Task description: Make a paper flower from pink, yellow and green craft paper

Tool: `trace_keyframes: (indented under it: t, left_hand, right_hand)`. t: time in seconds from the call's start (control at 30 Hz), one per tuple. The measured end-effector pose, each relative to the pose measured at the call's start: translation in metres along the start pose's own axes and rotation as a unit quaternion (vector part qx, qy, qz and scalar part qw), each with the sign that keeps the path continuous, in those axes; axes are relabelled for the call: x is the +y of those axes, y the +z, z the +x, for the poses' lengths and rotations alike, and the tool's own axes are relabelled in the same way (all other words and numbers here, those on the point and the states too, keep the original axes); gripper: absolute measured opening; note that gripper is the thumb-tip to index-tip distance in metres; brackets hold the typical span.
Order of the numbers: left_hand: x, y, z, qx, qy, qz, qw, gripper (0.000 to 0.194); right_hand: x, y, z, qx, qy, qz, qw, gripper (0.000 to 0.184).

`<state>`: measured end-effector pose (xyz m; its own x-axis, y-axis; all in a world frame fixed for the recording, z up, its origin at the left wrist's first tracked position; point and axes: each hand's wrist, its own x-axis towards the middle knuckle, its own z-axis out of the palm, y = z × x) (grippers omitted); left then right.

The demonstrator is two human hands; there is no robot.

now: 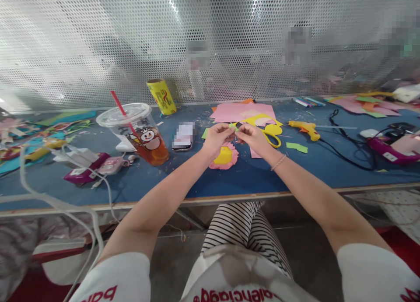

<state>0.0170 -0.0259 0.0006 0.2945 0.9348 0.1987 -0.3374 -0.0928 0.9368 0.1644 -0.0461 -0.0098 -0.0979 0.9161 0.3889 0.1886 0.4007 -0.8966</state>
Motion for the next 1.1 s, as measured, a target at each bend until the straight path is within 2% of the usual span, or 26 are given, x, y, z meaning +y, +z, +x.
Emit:
trace_keyframes:
  t: [0.2, 0.63, 0.97, 1.1]
  left_hand:
    - [-0.0028, -0.0008, -0.0001, -0.002, 0.010, 0.016, 1.000, 0.028]
    - [-0.0052, 0.0006, -0.0017, 0.002, 0.054, 0.061, 0.997, 0.024]
    - [-0.0045, 0.0017, -0.0029, 0.027, 0.064, 0.091, 0.993, 0.025]
    - [-0.0064, 0.0004, -0.0015, 0.019, 0.064, 0.093, 0.993, 0.025]
  right_hand:
    - [0.0007, -0.0002, -0.0005, 0.008, 0.004, 0.013, 1.000, 0.040]
    - [0.0037, 0.0004, 0.0015, 0.020, 0.024, 0.065, 0.997, 0.033]
    - [0.0019, 0.0000, -0.0004, -0.005, 0.014, 0.032, 0.999, 0.035]
    - [0.0010, -0.0004, -0.0008, 0.000, 0.007, 0.023, 1.000, 0.035]
